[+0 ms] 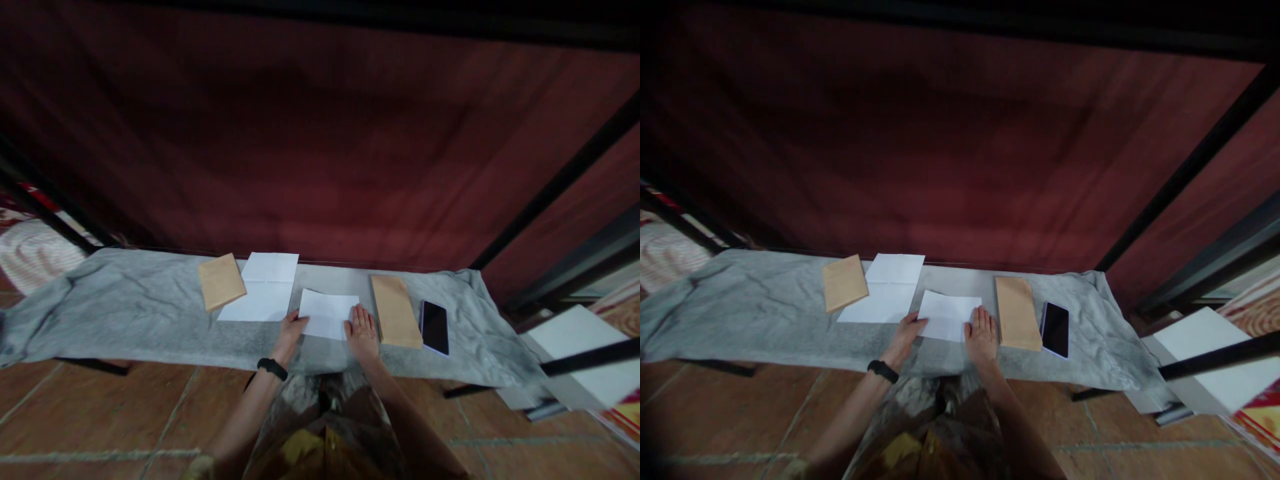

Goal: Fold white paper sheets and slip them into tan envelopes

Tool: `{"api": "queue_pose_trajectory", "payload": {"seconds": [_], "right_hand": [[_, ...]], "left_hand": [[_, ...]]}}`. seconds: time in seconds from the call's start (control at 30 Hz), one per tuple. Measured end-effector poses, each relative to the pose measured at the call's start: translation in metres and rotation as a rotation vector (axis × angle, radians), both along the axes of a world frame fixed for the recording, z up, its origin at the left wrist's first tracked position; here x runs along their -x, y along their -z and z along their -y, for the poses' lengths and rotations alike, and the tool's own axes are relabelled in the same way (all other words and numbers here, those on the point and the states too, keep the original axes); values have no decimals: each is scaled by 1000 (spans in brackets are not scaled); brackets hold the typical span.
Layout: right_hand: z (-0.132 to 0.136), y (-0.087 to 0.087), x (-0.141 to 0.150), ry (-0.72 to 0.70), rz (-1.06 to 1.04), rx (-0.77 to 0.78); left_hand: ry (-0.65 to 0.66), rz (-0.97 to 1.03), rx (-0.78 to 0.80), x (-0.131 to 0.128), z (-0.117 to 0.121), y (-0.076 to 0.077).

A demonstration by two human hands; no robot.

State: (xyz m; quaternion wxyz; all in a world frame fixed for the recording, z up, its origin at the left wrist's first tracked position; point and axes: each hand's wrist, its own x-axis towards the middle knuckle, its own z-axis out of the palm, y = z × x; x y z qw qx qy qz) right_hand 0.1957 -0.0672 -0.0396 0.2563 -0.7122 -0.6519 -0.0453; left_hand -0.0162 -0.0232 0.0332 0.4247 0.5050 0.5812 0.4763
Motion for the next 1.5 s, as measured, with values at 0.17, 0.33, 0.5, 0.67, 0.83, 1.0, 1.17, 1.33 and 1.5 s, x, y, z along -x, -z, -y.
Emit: {"api": "queue_pose_trajectory", "payload": {"seconds": [0.17, 0.33, 0.5, 0.67, 0.83, 1.0, 1.17, 1.33, 1.5], "right_hand": [[-4, 1, -10, -38, -346, -26], [-13, 5, -19, 21, -602, -53], [-10, 6, -22, 88, -702, -71], [1, 1, -25, 72, -722, -72], [7, -16, -15, -142, -660, 3], [4, -33, -2, -509, -332, 155], [2, -36, -8, -521, -237, 147], [0, -35, -15, -547, -245, 180], [-5, -35, -17, -527, -301, 153]], "left_hand": [[-87, -9, -86, -3, -1, -27], [-137, -166, -374, 1, 4, -68], [255, -574, -644, 7, 26, -59], [502, -714, -554, 18, 45, -11], [691, -734, -465, 30, 52, 8], [614, -760, -400, 38, 44, 9], [639, -653, -356, 46, 34, 13], [722, -655, -350, 52, 35, 14], [582, -659, -329, 51, 26, 18]]}}
